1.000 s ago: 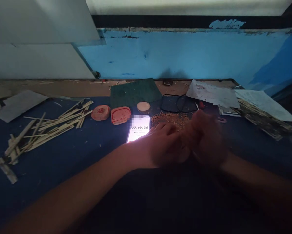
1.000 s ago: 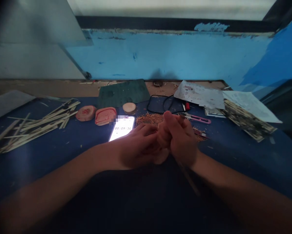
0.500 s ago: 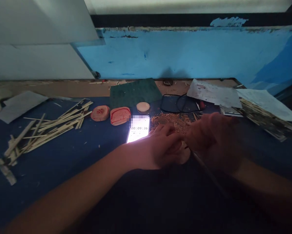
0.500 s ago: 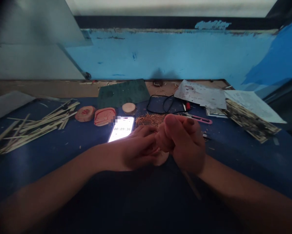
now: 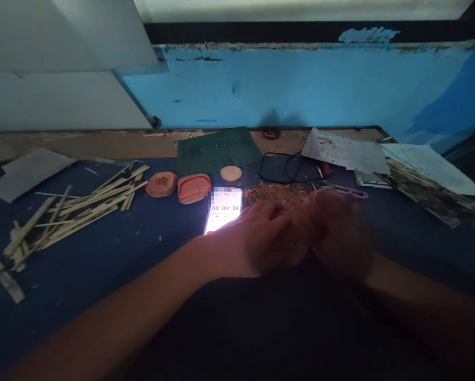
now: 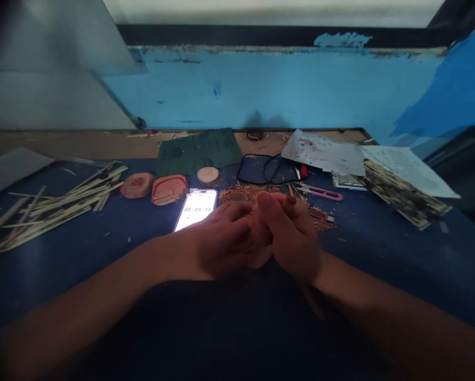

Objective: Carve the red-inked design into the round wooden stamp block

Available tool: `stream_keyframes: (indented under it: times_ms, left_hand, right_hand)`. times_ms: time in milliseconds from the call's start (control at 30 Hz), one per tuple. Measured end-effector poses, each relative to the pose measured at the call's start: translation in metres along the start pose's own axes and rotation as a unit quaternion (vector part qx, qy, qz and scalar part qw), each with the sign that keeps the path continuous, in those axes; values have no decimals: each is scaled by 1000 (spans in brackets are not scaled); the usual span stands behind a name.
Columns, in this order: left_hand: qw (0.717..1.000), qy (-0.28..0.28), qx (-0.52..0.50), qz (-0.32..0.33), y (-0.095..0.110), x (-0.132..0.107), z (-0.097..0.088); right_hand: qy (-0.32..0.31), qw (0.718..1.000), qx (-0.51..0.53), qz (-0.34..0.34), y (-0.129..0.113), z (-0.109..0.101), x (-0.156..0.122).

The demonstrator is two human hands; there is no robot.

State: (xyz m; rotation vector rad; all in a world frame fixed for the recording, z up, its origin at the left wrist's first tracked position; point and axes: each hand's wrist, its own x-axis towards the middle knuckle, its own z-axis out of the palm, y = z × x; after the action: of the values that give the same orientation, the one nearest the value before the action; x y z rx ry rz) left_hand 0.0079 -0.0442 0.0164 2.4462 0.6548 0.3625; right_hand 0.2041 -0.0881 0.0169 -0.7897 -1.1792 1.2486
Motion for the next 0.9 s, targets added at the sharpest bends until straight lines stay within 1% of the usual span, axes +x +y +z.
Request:
stream_keyframes:
  times_ms: [67,133,200,267,333,433,500,600,667,767,833,900]
  left_hand:
    - [1000,1,-21,-14,-3,-1,-2]
    - [999,12,-40,-18,-7,-2,-6]
    - [999,18,-47,-6,-10,-3,-11]
    - [998,13,-55,6,-11,-3,-18]
    - [998,0,-59,0,-9,-2,-23]
    - [998,-23,-57,-24,-8,-2,-28]
    - [998,-26,-49,-36,-10,-3,-28]
    - [998,-25,-37,-43,-14,-3,-27]
    - [998,-24,-34,-40,-15,-3,-27]
    - [999,-21,-30,-38,-14,-3,-28]
    - [998,-24,-25,-43,-12,-3,-29]
    - [998,-28,-25,-54,-12,-2,-29]
  right_hand:
    - [-9,1000,13,-7,-1,-2,1]
    - [-46,999,-3,2,-3,-8,2]
    - [-90,995,-43,17,-8,-18,5]
    - [-119,986,-111,20,-16,-29,9]
    - [-132,971,-197,6,-28,-38,13]
    - [-162,934,-317,-4,-49,-48,18]
    - [-185,916,-356,1,-62,-53,18]
    - [-208,898,-389,-2,-75,-60,18]
    - [-214,886,-412,-20,-79,-64,18]
    - [-236,854,-461,-54,-82,-67,15]
    - [-245,831,-493,-74,-82,-65,10]
    - [-258,820,-504,-80,-81,-58,3]
